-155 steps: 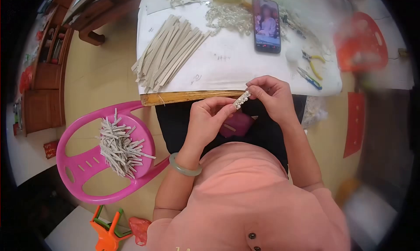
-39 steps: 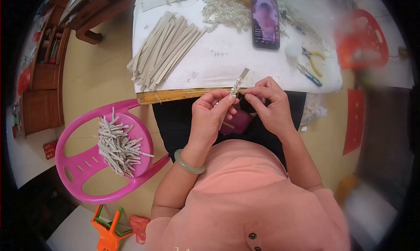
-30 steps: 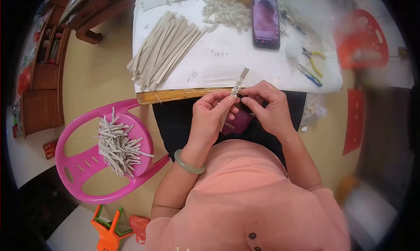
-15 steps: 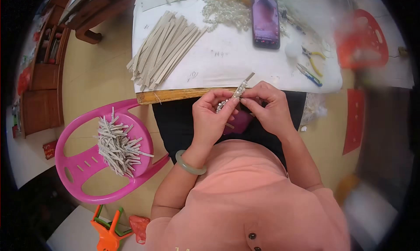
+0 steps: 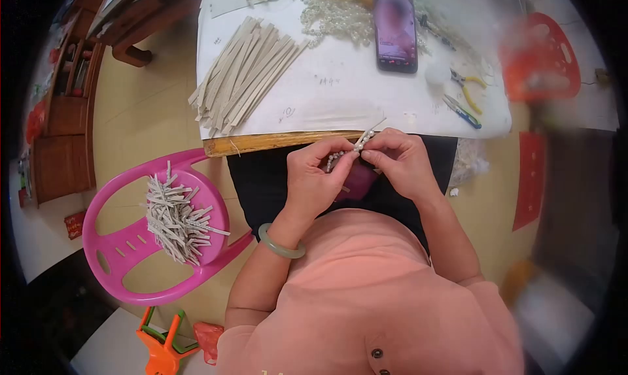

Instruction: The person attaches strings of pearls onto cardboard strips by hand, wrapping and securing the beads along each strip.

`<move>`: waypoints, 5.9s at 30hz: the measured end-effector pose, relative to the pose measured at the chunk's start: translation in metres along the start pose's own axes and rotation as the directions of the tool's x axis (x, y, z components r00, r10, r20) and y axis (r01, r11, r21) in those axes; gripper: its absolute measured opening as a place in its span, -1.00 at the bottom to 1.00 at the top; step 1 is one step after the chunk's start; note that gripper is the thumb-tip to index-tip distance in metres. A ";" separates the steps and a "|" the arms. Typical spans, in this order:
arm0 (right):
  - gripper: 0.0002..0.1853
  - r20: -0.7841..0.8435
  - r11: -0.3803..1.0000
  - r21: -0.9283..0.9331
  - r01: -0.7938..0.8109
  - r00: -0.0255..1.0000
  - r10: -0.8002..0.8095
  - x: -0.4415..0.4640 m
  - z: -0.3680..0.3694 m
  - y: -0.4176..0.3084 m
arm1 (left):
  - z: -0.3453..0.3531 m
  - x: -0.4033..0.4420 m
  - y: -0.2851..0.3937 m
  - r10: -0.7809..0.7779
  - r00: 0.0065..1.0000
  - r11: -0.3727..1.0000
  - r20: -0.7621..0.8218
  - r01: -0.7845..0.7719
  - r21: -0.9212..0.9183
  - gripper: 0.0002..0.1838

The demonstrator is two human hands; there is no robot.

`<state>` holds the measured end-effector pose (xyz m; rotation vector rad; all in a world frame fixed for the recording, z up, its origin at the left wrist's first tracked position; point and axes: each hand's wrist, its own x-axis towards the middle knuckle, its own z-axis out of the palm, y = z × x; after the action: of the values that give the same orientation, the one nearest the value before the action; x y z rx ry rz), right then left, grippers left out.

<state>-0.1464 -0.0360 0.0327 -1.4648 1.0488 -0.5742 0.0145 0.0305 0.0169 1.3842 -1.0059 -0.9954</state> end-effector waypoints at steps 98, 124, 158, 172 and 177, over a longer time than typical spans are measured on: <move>-0.96 -0.016 0.980 0.181 0.083 0.997 -0.081 0.020 0.009 -0.029 | -0.010 0.002 0.030 -0.289 0.956 0.929 0.055 0.294 -0.223 -0.87; -0.86 -0.057 0.501 -0.787 0.360 0.766 -0.640 0.088 -0.067 -0.004 | -0.015 0.015 0.005 -0.384 0.917 0.805 0.113 0.392 -0.446 -0.87; -0.87 -0.095 0.543 -0.751 0.375 0.752 -0.652 0.094 -0.067 -0.009 | -0.012 0.027 -0.003 -0.445 0.886 0.795 0.130 0.457 -0.398 -0.88; -0.96 -0.132 0.926 -0.321 0.198 0.959 -0.250 0.040 -0.020 -0.019 | -0.013 0.028 0.003 -0.461 0.851 0.594 0.250 0.506 -0.625 -0.86; -0.93 -0.085 0.971 -0.139 0.196 0.974 -0.209 0.030 -0.002 -0.010 | -0.011 0.026 0.007 -0.436 0.853 0.592 0.285 0.511 -0.623 -0.86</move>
<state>-0.1308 -0.0633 0.0362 -1.6854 1.0349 -0.7419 0.0322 0.0083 0.0234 0.9671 -0.2297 -1.6565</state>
